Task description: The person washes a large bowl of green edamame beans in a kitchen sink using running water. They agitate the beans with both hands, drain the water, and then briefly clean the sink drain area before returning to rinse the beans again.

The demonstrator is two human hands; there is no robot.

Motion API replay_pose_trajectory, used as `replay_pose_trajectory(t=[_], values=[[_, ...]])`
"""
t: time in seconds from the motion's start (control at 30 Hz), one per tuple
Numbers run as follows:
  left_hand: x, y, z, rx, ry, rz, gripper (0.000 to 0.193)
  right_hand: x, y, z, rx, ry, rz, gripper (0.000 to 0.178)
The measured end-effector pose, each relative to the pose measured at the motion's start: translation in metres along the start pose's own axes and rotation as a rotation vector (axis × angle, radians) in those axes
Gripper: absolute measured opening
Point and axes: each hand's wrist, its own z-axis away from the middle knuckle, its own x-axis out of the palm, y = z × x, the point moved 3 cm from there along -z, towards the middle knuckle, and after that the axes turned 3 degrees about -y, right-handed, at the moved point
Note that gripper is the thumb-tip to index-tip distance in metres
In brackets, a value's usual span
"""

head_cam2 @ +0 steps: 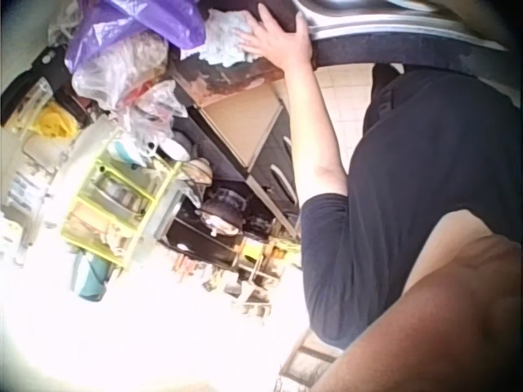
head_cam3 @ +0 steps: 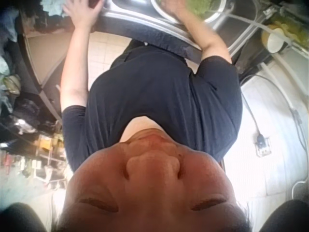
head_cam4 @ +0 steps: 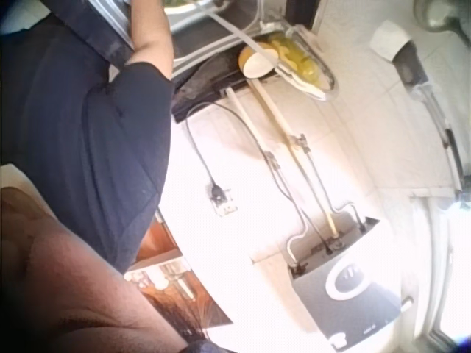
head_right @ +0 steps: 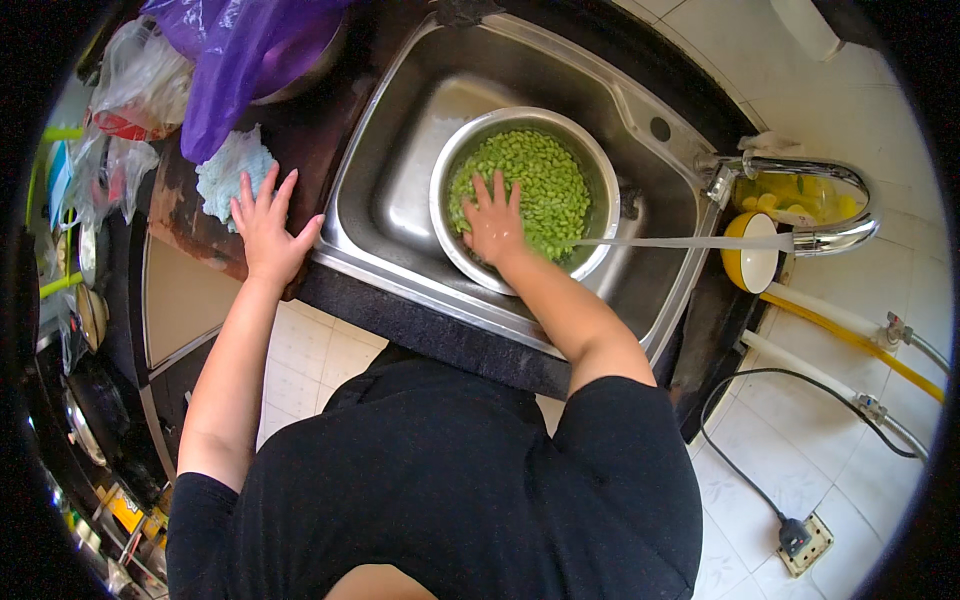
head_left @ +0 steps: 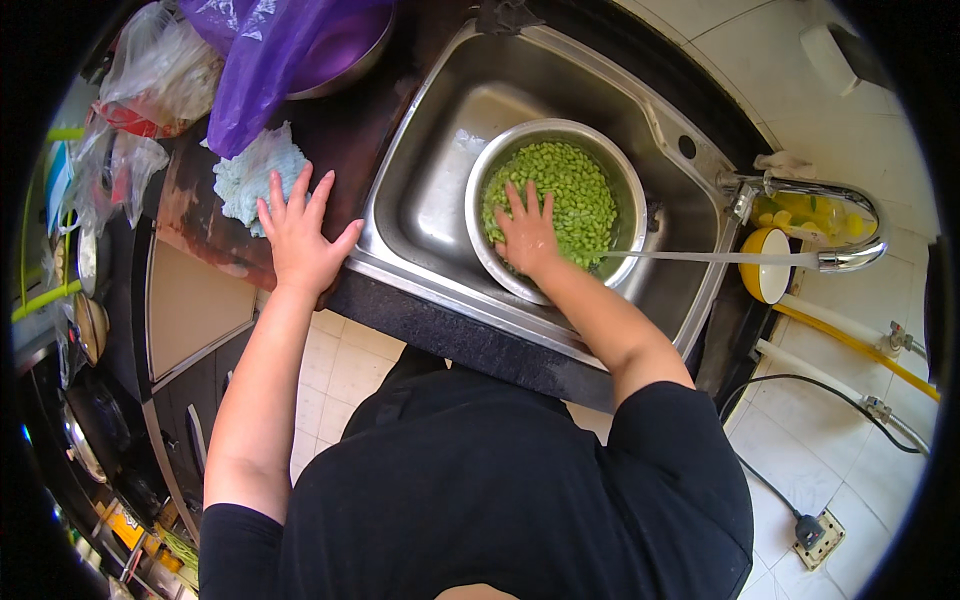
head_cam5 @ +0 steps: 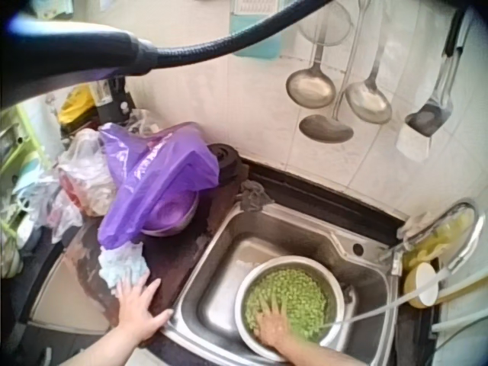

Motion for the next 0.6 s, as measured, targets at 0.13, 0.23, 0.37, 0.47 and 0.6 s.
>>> replay_pose_trajectory(t=[0.13,0.23,0.37,0.47,0.6], values=[[0.002,-0.001,0.001,0.008,-0.001,-0.005,0.062,-0.018,0.027,-0.026,0.118,-0.225,0.162,0.052],[0.002,-0.001,0.001,0.014,0.003,-0.013,0.062,-0.011,0.064,-0.035,0.301,-0.168,0.024,0.054],[0.002,0.0,0.0,0.016,0.014,-0.012,0.061,0.018,0.101,-0.038,0.514,-0.211,-0.347,0.055],[0.002,0.0,0.0,0.02,0.014,-0.005,0.061,0.047,0.098,-0.031,0.554,-0.152,-0.459,0.051],[0.001,-0.001,0.001,0.015,0.013,0.0,0.061,0.08,0.074,-0.022,0.454,-0.168,-0.589,0.043]])
